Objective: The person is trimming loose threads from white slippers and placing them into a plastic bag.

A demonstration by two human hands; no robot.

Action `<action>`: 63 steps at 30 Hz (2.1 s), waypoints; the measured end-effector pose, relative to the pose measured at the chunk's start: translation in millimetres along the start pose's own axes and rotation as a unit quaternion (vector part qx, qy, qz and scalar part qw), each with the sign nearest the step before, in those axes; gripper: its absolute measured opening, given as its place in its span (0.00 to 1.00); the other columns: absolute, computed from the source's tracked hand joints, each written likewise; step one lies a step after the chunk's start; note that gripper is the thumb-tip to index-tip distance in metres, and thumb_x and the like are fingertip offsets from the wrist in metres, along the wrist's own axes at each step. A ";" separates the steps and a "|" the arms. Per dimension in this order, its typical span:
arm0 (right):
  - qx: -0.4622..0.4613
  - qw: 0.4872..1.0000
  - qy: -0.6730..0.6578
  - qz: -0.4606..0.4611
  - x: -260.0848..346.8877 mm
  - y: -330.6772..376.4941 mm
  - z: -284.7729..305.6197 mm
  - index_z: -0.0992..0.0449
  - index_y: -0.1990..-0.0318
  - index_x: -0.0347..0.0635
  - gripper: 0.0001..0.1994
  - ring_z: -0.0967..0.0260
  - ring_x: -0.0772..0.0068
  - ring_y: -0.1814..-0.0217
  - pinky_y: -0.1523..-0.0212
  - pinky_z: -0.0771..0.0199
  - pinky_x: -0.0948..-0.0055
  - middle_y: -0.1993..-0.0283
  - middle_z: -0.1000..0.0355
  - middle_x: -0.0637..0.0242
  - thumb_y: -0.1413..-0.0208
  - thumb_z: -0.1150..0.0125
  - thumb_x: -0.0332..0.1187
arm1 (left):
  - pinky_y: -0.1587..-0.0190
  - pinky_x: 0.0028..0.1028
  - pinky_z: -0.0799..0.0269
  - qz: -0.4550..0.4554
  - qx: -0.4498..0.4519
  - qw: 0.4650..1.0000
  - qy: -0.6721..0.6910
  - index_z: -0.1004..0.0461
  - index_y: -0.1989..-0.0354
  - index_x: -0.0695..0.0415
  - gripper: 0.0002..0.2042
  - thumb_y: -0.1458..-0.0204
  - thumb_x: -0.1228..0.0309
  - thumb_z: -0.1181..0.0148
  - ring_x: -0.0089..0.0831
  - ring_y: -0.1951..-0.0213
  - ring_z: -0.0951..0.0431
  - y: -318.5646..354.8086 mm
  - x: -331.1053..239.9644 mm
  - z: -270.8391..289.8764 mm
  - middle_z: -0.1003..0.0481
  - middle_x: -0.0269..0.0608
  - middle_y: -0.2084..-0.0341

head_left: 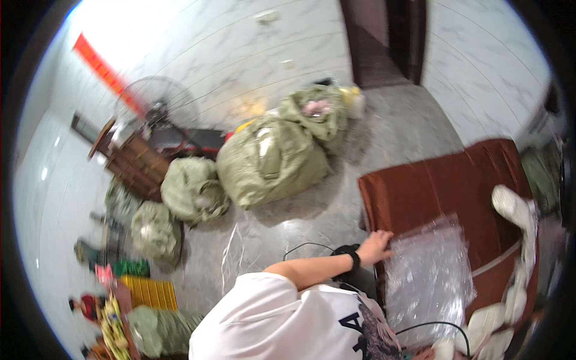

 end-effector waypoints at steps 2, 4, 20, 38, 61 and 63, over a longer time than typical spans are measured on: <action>0.001 0.974 0.205 0.097 33.9 7.0 -13.7 0.31 0.46 0.43 0.21 0.29 0.53 0.59 0.56 0.28 0.58 0.51 0.28 0.51 0.44 0.40 0.41 | 0.46 0.43 0.35 0.033 -0.005 0.999 -0.033 0.38 0.41 0.58 0.34 0.55 0.56 0.35 0.49 0.47 0.35 6.6 5.4 -5.4 0.35 0.50 0.49; 0.062 0.972 0.178 0.138 53.5 -7.0 -50.6 0.32 0.46 0.41 0.20 0.30 0.54 0.57 0.54 0.30 0.59 0.50 0.28 0.50 0.43 0.42 0.40 | 0.42 0.46 0.41 0.039 -0.032 0.996 -0.067 0.41 0.38 0.57 0.37 0.54 0.51 0.36 0.47 0.42 0.38 14.7 3.8 -1.0 0.36 0.50 0.45; -0.035 0.999 0.014 0.018 126.7 13.6 -108.3 0.33 0.44 0.25 0.26 0.36 0.51 0.40 0.38 0.41 0.61 0.42 0.34 0.42 0.38 0.51 0.43 | 0.47 0.38 0.32 -0.004 -0.007 0.999 0.053 0.26 0.51 0.60 0.22 0.38 0.55 0.58 0.48 0.50 0.26 -79.4 51.7 29.1 0.25 0.53 0.53; 0.102 0.962 -0.201 -0.155 79.0 18.3 -137.3 0.39 0.42 0.30 0.28 0.32 0.59 0.51 0.51 0.30 0.61 0.47 0.33 0.52 0.40 0.45 0.45 | 0.45 0.41 0.34 0.055 0.181 0.982 -0.026 0.32 0.51 0.67 0.31 0.55 0.52 0.35 0.54 0.47 0.31 -90.0 27.1 -34.9 0.31 0.59 0.52; 0.188 0.931 -0.291 -0.112 124.7 27.5 -149.0 0.31 0.49 0.34 0.17 0.30 0.66 0.57 0.56 0.28 0.66 0.55 0.28 0.60 0.45 0.43 0.30 | 0.62 0.39 0.27 0.047 0.206 0.976 0.052 0.21 0.70 0.63 0.17 0.51 0.57 0.35 0.43 0.68 0.21 -90.1 34.6 -29.4 0.21 0.50 0.72; 0.126 0.954 -0.265 -0.058 106.1 16.5 -144.5 0.31 0.49 0.33 0.18 0.32 0.72 0.56 0.55 0.30 0.71 0.54 0.29 0.63 0.48 0.41 0.28 | 0.69 0.30 0.29 0.133 0.228 0.947 0.184 0.21 0.70 0.62 0.13 0.52 0.64 0.33 0.25 0.73 0.27 -91.0 37.9 -25.2 0.24 0.35 0.77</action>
Point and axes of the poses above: each hand's wrist, its own y-axis away from the middle knuckle, its own z-axis out of the back of the hand, x = y × z, the point moved 7 cm from there along -y, towards the middle knuckle
